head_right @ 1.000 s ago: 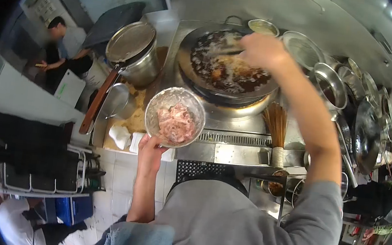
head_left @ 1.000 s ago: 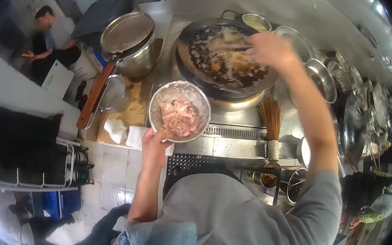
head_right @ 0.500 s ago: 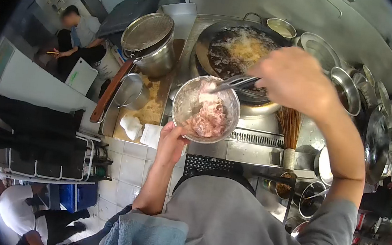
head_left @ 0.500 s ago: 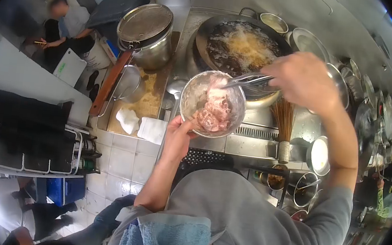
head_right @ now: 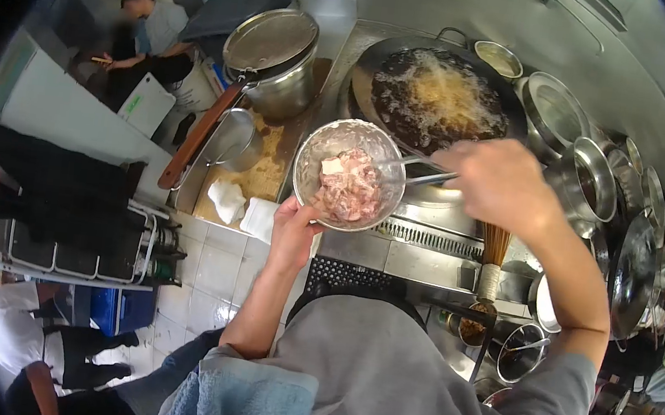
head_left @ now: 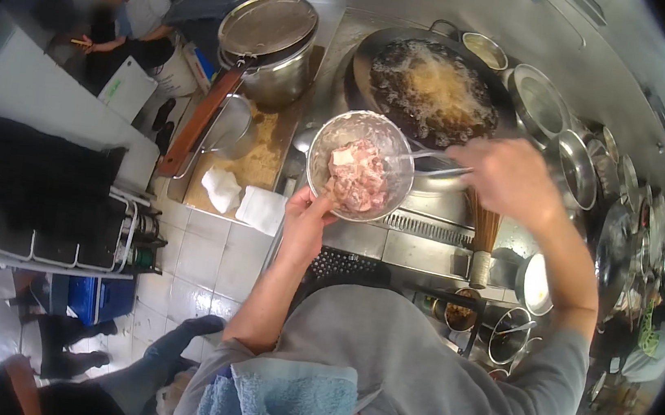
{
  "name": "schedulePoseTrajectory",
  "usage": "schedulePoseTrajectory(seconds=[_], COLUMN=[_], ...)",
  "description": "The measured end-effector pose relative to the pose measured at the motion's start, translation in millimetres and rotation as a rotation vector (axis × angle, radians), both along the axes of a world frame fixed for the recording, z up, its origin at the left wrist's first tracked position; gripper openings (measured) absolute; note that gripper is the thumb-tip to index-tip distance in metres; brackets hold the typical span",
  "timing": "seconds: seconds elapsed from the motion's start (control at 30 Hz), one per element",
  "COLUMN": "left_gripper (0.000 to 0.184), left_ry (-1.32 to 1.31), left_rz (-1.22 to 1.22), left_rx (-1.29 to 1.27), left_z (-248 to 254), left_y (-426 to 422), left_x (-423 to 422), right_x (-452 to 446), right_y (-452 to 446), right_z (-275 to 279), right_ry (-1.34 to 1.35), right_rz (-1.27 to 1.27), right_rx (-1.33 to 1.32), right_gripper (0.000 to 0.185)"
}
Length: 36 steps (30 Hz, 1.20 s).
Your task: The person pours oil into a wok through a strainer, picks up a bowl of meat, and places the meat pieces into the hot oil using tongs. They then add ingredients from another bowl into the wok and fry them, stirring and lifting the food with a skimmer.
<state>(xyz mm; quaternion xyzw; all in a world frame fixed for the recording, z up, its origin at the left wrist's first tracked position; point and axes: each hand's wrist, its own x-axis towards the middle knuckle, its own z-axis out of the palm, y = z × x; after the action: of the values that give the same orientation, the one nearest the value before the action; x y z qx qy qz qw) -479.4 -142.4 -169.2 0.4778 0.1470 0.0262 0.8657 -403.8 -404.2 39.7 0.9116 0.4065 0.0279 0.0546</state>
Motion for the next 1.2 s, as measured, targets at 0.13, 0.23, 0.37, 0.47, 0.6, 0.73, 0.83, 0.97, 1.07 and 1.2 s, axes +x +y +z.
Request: schedulePoseTrajectory(seconds=[0.13, 0.23, 0.37, 0.47, 0.6, 0.73, 0.83, 0.97, 1.07, 1.2], left_gripper=[0.011, 0.018, 0.024, 0.022, 0.007, 0.007, 0.005, 0.005, 0.003, 0.005], left_ry=[-0.09, -0.293, -0.333, -0.127, 0.011, 0.059, 0.04, 0.048, 0.054, 0.069], left_rz=[0.067, 0.121, 0.074, -0.035, -0.025, 0.019, 0.036, 0.056, 0.075, 0.077], left_rx=[0.072, 0.378, 0.398, 0.196, 0.062, -0.019, -0.032, -0.029, -0.023, 0.011], left_z=[0.5, -16.3, -11.2, -24.0, -21.1, -9.7, -0.6, -2.6, -3.9, -7.0], left_y=[-3.6, -0.4, -1.7, 5.0, 0.2, 0.4, 1.6, 4.2, 7.4, 6.2], left_x=[-1.9, 0.1, 1.7, -0.3, -1.5, 0.8, 0.3, -3.2, -4.4, -8.2], right_x=[8.7, 20.3, 34.7, 43.9, 29.7, 53.8, 97.7, 123.6, 129.8, 105.2], right_y=[-0.1, 25.0, 34.9, 13.1, 4.2, -15.0, -23.5, -7.1, -12.5, -36.7], right_z=[11.6, -5.6, -11.7, 1.3, 31.1, 26.5, -20.3, -70.5, -68.0, -19.7], right_ry=[0.038, 0.115, 0.099, -0.076, -0.065, -0.15, -0.127, 0.098, 0.112, -0.009], right_rz=[-0.02, 0.003, 0.015, 0.065, -0.015, -0.206, -0.353, -0.506, -0.507, -0.411], right_rx=[0.096, 0.132, 0.021, 0.159, 0.271, 0.245, 0.056, -0.187, -0.066, 0.193], right_gripper=[0.033, 0.031, 0.022, 0.019, 0.022, 0.025, 0.024, 0.026, 0.028, 0.03])
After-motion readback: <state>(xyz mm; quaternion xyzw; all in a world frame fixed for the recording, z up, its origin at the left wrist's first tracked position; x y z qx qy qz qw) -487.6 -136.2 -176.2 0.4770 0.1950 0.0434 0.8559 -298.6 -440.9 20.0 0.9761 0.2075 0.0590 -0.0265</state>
